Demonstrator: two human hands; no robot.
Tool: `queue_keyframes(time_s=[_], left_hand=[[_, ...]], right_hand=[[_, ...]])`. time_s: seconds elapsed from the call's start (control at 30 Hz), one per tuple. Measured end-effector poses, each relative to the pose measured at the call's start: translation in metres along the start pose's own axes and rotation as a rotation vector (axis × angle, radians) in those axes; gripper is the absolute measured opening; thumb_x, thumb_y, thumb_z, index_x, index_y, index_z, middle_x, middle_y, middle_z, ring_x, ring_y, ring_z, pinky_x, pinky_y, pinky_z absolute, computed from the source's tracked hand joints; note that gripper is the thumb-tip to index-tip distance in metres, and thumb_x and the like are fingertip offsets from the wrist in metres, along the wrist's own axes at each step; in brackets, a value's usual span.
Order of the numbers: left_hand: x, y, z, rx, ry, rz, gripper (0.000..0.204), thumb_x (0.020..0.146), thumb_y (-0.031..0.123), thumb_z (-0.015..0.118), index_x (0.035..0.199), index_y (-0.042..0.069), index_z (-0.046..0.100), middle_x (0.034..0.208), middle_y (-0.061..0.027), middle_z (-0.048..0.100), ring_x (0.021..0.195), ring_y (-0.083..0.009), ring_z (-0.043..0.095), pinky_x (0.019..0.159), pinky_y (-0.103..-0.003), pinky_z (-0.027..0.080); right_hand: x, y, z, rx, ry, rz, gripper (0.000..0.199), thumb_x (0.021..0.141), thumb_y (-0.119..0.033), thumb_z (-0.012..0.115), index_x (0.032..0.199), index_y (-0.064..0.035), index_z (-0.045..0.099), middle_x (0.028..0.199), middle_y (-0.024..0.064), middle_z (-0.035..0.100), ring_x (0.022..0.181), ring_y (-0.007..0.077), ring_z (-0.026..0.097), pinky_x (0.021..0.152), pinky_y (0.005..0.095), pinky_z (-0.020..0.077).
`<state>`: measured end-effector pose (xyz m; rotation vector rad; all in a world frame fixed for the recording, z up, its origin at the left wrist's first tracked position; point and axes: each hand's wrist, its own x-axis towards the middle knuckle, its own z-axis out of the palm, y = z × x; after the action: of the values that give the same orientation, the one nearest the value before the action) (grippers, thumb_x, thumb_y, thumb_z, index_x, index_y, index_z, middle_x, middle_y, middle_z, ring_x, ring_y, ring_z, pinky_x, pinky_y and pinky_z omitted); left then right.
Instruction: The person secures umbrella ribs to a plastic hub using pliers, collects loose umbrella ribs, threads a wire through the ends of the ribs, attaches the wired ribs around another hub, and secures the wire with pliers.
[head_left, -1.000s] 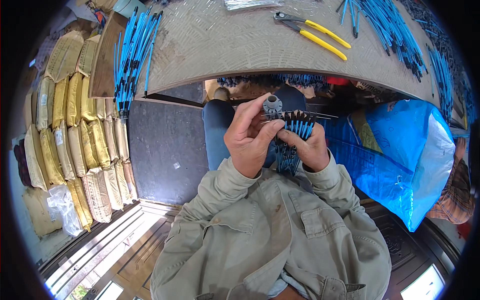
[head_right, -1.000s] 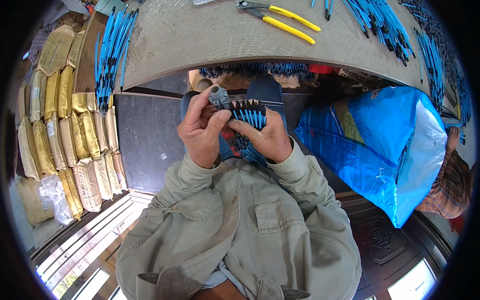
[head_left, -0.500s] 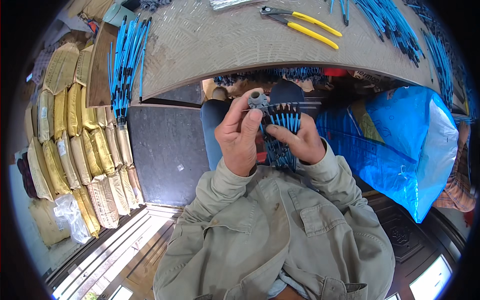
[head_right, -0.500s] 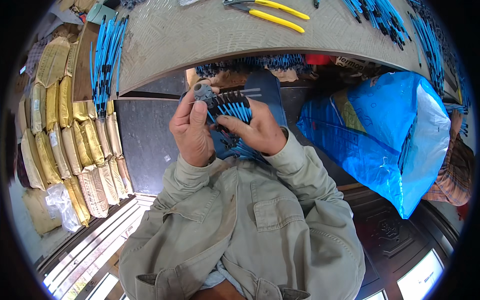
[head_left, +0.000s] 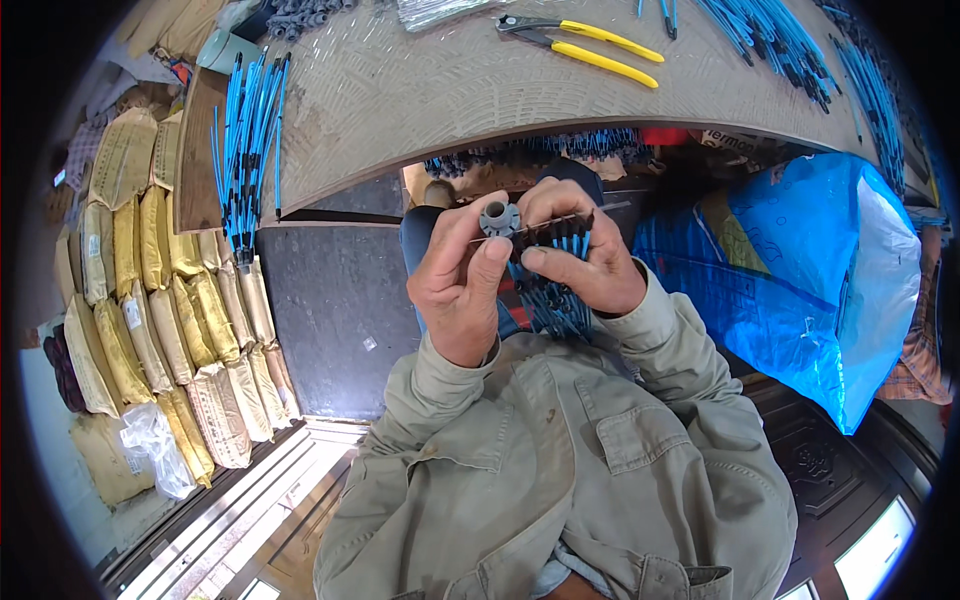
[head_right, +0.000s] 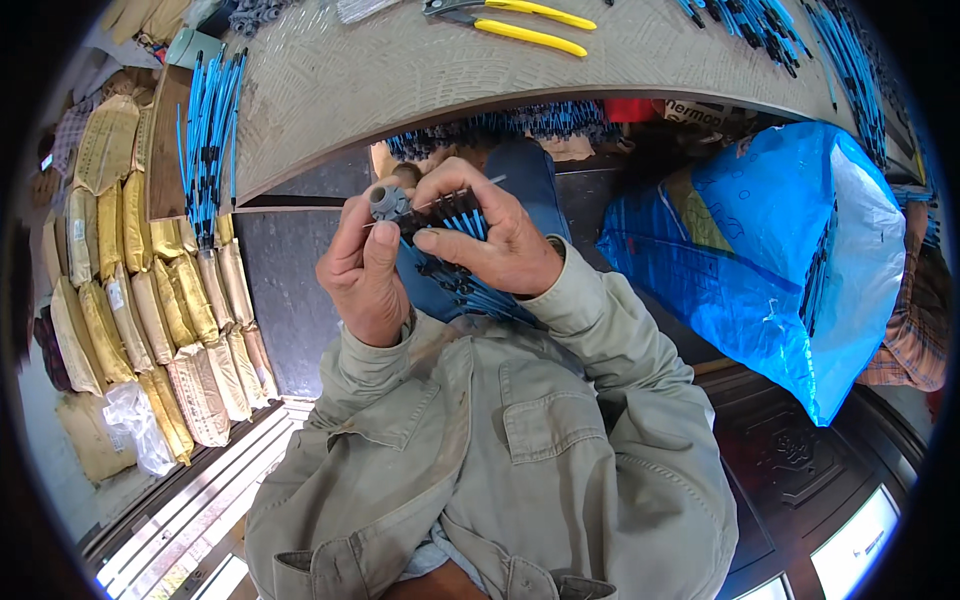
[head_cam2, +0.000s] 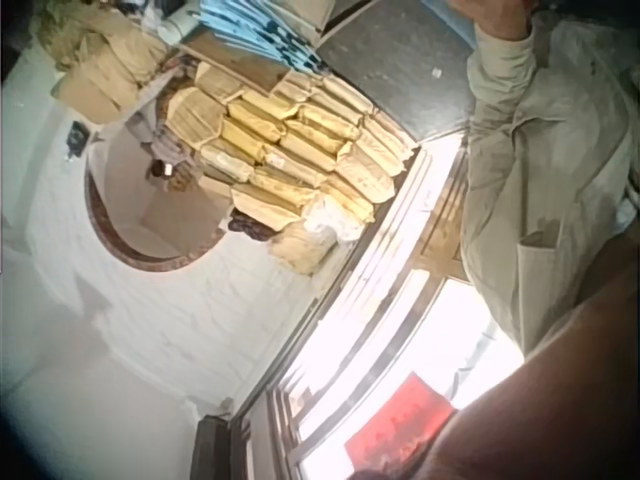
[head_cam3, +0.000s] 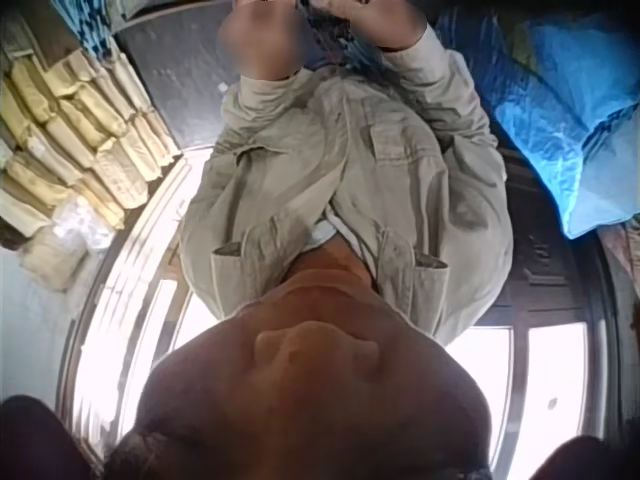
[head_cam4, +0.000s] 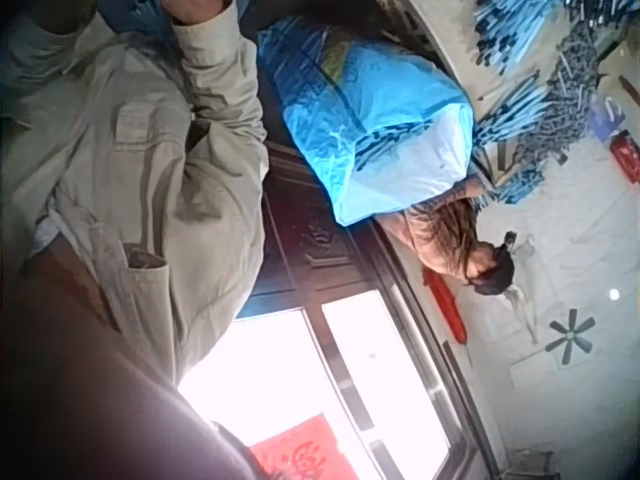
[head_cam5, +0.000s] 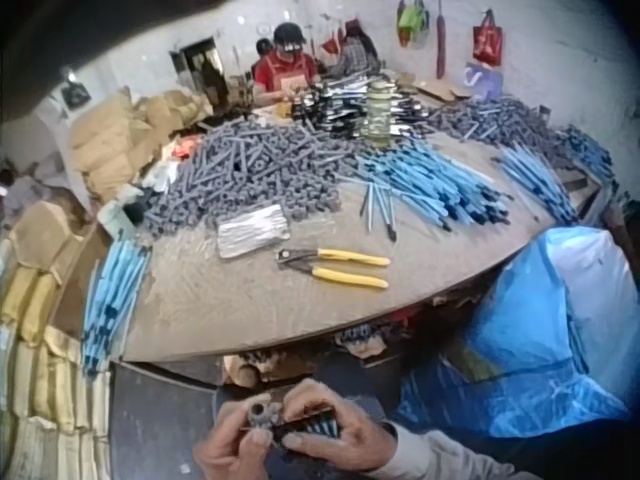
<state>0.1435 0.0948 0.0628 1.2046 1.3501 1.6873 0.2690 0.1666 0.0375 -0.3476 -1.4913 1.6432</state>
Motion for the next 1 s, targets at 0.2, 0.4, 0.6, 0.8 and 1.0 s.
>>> queue_keyframes(time_s=[0.2, 0.4, 0.6, 0.8, 1.0], left_hand=[[0.001, -0.005, -0.006, -0.132, -0.03, -0.055, 0.035, 0.088, 0.019, 0.057, 0.113, -0.006, 0.054, 0.101, -0.0081, 0.057, 0.092, -0.0129, 0.053, 0.081, -0.024, 0.041], [-0.001, 0.003, -0.013, -0.337, -0.1, -0.176, 0.039, 0.091, 0.024, 0.053, 0.114, -0.007, 0.052, 0.104, -0.0107, 0.058, 0.095, -0.0145, 0.054, 0.085, -0.027, 0.041], [0.003, -0.004, -0.023, -0.369, -0.189, -0.192, 0.039, 0.09, 0.024, 0.054, 0.113, -0.008, 0.053, 0.106, -0.012, 0.057, 0.097, -0.0164, 0.053, 0.086, -0.028, 0.04], [0.008, 0.001, -0.031, -0.216, -0.295, -0.101, 0.039, 0.086, 0.024, 0.059, 0.108, -0.008, 0.057, 0.105, -0.0129, 0.056, 0.098, -0.0184, 0.052, 0.086, -0.028, 0.04], [0.005, -0.001, -0.035, -0.237, -0.235, -0.139, 0.043, 0.083, 0.027, 0.063, 0.107, -0.008, 0.058, 0.102, -0.0128, 0.057, 0.096, -0.0184, 0.052, 0.085, -0.029, 0.04]], right_hand=[[-0.008, -0.01, 0.0, -0.01, -0.005, 0.202, 0.029, 0.082, -0.014, 0.062, 0.103, 0.001, 0.049, 0.089, 0.0036, 0.051, 0.08, 0.0118, 0.047, 0.074, 0.0244, 0.0387], [-0.007, -0.009, -0.003, -0.212, -0.084, 0.183, 0.034, 0.082, -0.017, 0.063, 0.107, 0.0022, 0.049, 0.09, 0.0029, 0.053, 0.078, 0.0105, 0.049, 0.072, 0.0224, 0.0391], [-0.001, 0.005, 0.003, 0.298, 0.005, 0.219, 0.032, 0.078, -0.021, 0.067, 0.097, -0.0027, 0.049, 0.09, 0.0045, 0.05, 0.086, 0.013, 0.047, 0.079, 0.0262, 0.0369], [0.004, 0.004, 0.006, 0.286, -0.046, 0.113, 0.033, 0.075, -0.023, 0.069, 0.092, -0.0063, 0.046, 0.087, 0.0048, 0.047, 0.088, 0.0142, 0.045, 0.082, 0.0271, 0.035], [0.006, 0.004, 0.007, 0.26, -0.023, 0.158, 0.034, 0.075, -0.023, 0.071, 0.095, -0.0045, 0.05, 0.089, 0.0041, 0.051, 0.088, 0.0122, 0.047, 0.081, 0.0262, 0.0368]])
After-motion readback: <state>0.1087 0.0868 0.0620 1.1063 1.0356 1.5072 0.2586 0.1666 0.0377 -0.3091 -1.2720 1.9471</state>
